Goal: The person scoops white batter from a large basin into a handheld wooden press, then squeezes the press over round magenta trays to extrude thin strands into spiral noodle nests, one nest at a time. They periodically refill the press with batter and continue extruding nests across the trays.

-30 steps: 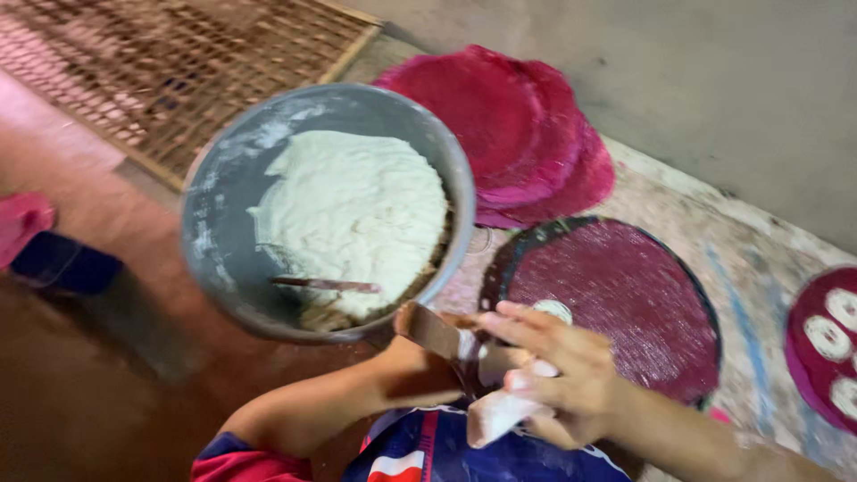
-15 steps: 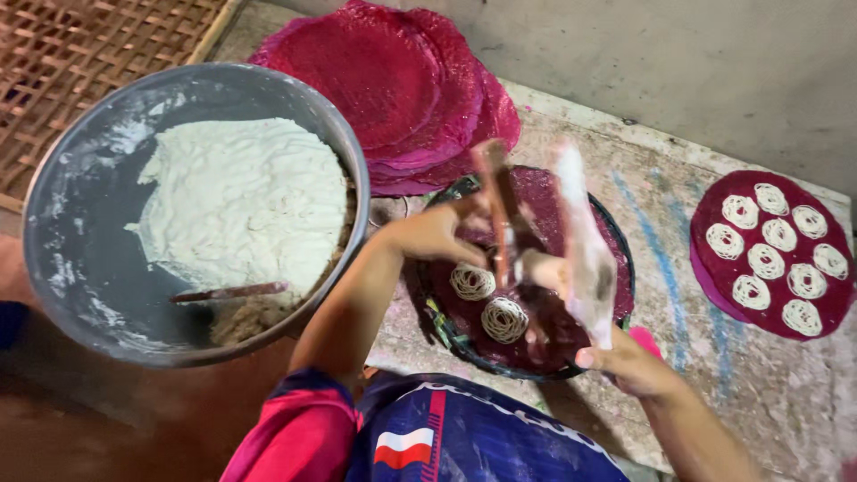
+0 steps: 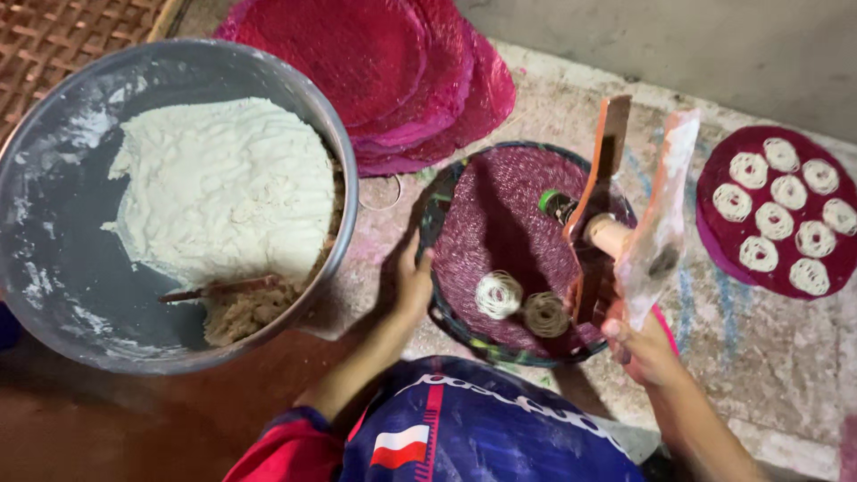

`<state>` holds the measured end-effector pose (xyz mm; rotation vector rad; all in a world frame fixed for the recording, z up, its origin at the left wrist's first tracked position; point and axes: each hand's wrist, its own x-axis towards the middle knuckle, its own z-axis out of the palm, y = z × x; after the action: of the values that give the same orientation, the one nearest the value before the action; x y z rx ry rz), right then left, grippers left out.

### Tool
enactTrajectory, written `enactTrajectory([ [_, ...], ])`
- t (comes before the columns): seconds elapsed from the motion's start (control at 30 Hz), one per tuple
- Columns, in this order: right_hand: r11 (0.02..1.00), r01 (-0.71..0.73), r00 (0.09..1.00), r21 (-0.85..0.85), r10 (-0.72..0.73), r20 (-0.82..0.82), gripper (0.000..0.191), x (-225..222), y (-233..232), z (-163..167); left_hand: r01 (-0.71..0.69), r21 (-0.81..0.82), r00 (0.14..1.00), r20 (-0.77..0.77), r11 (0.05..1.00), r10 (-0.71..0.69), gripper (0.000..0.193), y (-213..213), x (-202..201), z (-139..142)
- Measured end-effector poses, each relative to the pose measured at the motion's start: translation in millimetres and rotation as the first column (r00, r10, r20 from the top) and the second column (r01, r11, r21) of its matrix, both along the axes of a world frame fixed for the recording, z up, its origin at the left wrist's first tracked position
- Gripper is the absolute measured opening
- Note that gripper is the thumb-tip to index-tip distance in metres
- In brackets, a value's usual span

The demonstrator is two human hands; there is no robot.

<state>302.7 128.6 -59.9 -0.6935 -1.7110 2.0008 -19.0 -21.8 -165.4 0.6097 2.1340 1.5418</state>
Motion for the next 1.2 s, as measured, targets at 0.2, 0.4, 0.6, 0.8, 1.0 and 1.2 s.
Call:
enactTrajectory([
  [0.2, 0.987, -0.132, 0.987, -0.089, 0.140, 0.083, 0.091, -30, -6, 28, -0.009, 0.128, 0.918, -0.391, 0.992, 0.059, 0.079, -20, 17, 41],
  [0.4, 0.728, -0.539, 0.797, -0.423, 0.603, 0.022, 0.090, -30, -2, 36, -0.100, 0.939, 0.364, 0.341, 0.328, -0.866, 0.086, 32, -37, 115],
  [0.6, 0.721, -0.409, 0.730, -0.560, 0.627, 0.273, 0.079, -37, 16, 74, -0.182, 0.971, 0.129, 0.179, 0.154, -0.975, 0.069, 72, -24, 126],
  [0.8, 0.842, -0.516, 0.539, -0.156, 0.461, 0.705, 0.088, -70, 46, 85, -0.367, 0.925, 0.146, 0.166, 0.102, -0.975, 0.022, 105, -41, 92],
  [1.0, 0.901, -0.425, 0.619, -0.085, 0.358, 0.699, 0.081, -96, 25, 71, -0.408, 0.908, 0.181, 0.179, 0.092, -0.967, 0.023, 102, -60, 72],
  [1.2, 0.894, -0.447, 0.468, -0.006, 0.239, 0.851, 0.078, -97, 40, 96, -0.454, 0.890, 0.227, 0.158, 0.039, -0.961, 0.033, 118, -39, 70],
])
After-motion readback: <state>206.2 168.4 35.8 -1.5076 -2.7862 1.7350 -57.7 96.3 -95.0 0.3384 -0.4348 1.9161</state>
